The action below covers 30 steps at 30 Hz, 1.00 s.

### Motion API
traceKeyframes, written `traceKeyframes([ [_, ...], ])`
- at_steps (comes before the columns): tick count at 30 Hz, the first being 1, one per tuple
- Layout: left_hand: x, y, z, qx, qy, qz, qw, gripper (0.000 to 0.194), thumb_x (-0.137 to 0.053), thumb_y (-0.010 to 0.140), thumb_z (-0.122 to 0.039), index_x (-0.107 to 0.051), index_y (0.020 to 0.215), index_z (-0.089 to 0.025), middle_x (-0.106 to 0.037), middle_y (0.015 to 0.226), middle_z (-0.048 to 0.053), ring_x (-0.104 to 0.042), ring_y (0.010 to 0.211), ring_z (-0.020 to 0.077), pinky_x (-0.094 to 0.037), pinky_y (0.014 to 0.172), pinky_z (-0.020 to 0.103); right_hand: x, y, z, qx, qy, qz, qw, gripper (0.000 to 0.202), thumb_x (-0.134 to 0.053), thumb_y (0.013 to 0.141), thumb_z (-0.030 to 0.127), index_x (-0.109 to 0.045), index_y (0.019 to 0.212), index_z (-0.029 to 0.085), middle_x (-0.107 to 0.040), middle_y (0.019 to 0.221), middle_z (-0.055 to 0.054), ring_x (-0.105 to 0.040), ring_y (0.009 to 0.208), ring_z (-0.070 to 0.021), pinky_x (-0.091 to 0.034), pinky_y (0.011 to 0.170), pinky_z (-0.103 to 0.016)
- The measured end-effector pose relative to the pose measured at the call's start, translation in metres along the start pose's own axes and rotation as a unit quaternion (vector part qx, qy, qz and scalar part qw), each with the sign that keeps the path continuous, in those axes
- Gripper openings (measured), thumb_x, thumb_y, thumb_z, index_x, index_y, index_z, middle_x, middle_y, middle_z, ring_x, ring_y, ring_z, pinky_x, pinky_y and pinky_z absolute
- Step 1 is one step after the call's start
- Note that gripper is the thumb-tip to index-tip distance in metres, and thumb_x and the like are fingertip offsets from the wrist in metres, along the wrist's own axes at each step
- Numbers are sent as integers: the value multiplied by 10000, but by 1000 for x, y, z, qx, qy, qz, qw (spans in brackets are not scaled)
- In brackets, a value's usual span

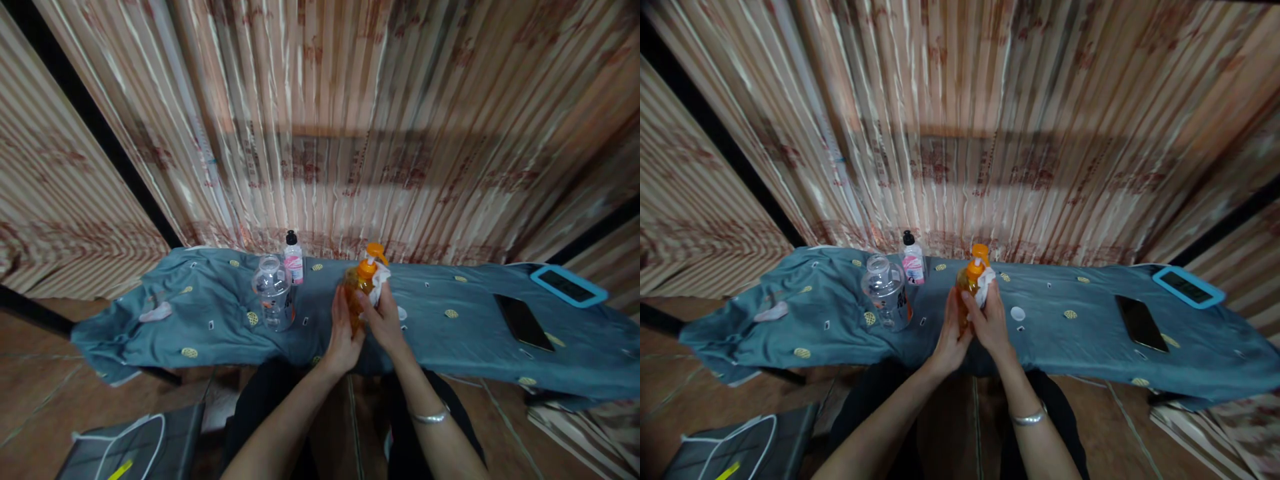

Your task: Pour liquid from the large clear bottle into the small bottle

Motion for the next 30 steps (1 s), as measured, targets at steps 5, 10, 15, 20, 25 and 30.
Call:
traceKeyframes([
  [5, 25, 17, 15, 61, -43, -10, 997, 816, -696, 712, -322, -285, 1406, -205, -317, 1485, 129, -286, 1391, 268, -274, 1133, 479, 1, 5, -3, 20, -23, 26, 999, 531, -568, 811, 416, -426, 1291, 237, -595, 1176, -63, -564, 1037, -213, -431, 945, -375],
  [10, 20, 33, 23, 87, -149, 37, 984, 840, -769, 612, -250, -385, 1358, -205, -448, 1414, 114, -427, 1309, 268, -373, 1074, 421, -2, -5, 4, 68, -105, -5, 992, 591, -494, 854, 391, -327, 1379, 176, -401, 1401, -142, -358, 1314, -247, -266, 1100, -445],
  [15, 21, 30, 18, 43, -100, -13, 994, 669, -699, 669, -214, -452, 1291, -202, -542, 1311, 97, -522, 1204, 244, -418, 1024, 412, -17, -35, -2, 94, -168, -16, 981, 653, -436, 879, 337, -141, 1450, 222, -17, 1558, -94, -46, 1434, -248, -128, 1141, -521],
  [20, 24, 26, 16, 41, -14, -43, 998, 651, -687, 680, -220, -442, 1282, -198, -546, 1286, 106, -501, 1219, 271, -377, 1053, 464, -21, -63, -20, 45, -161, -29, 986, 728, -413, 893, 396, -5, 1460, 189, 3, 1552, -137, -45, 1435, -252, -148, 1136, -534],
  [25, 23, 22, 12, 13, -4, -22, 1000, 810, -746, 635, -261, -365, 1346, -189, -473, 1361, 141, -439, 1281, 301, -320, 1096, 493, -7, -49, -15, 9, -90, -33, 995, 697, -354, 896, 493, -88, 1458, 178, -68, 1554, -111, -55, 1436, -221, -94, 1158, -492],
  [30, 27, 15, 13, 18, 12, 1, 1000, 853, -764, 617, -228, -342, 1356, -186, -442, 1386, 137, -376, 1332, 293, -263, 1134, 492, 0, 5, -28, -40, 46, -13, 998, 609, -231, 893, 599, -418, 1324, 212, -462, 1380, -78, -399, 1303, -210, -282, 1110, -436],
])
Point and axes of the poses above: each hand's wrist, its own y-axis towards the middle knuckle, its own x-axis out of the back of the hand, z = x × y, the point moved 8 cm from there along y, towards the middle knuckle
